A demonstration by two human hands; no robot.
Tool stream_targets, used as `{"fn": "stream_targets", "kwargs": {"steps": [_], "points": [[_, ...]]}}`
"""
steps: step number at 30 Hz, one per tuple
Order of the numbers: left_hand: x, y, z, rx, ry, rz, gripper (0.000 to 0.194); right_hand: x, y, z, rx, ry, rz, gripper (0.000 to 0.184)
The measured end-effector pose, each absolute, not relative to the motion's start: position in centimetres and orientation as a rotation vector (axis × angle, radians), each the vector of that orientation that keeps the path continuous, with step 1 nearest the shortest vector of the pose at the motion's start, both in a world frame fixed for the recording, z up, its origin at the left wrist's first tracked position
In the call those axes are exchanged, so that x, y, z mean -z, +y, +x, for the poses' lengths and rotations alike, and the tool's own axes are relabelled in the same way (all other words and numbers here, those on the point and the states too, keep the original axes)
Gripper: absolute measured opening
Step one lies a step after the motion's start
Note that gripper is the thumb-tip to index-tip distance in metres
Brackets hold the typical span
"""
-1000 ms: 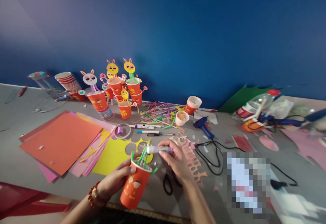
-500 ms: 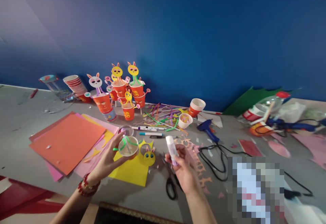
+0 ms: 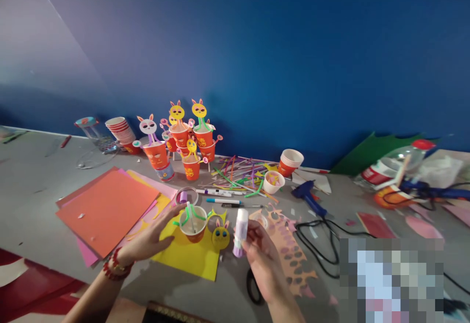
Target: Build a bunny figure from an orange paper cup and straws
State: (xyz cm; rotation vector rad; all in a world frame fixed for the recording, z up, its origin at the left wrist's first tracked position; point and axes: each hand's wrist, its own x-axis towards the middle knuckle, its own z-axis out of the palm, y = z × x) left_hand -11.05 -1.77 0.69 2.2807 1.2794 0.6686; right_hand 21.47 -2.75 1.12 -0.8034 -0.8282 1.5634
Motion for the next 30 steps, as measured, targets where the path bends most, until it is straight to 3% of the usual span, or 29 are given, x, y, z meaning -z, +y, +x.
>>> {"fn": "stream_targets", "kwargs": {"steps": [3,9,16,19,22,30], "points": [[-1.3,1.3,-12.2,-0.672,1.681,2.262,0.038,-1.3,-2.7,20.9,-1.547,-0.889,-0.809,0.035],[-0.7,6.5,-10.2,-0.606,1.811,2.265,0.022,-1.6,-2.7,20.3,-1.506,-1.01,-0.845,0.033],[-3.0,7.0,-10.0,-0.786,1.793,2.104,0.022,-1.8,-3.4,21.3,-1.546,-1.102,-0.876,0.035],[-6.8,4.6,-9.6,-1.064,1.743,1.966,0.038,-2.8,-3.8,20.5,-1.546,-1.18,-0.868,0.035],[-9.8,0.3,-7.7,-1.472,1.25,1.555,0.036,-4.4,-4.2,19.1,-1.537,-1.287,-0.79,0.034],[-9.0,-3.8,-3.1,-1.332,0.808,1.139,0.028,-5.6,-5.1,17.6,-1.558,-1.357,-0.696,0.032]]}}
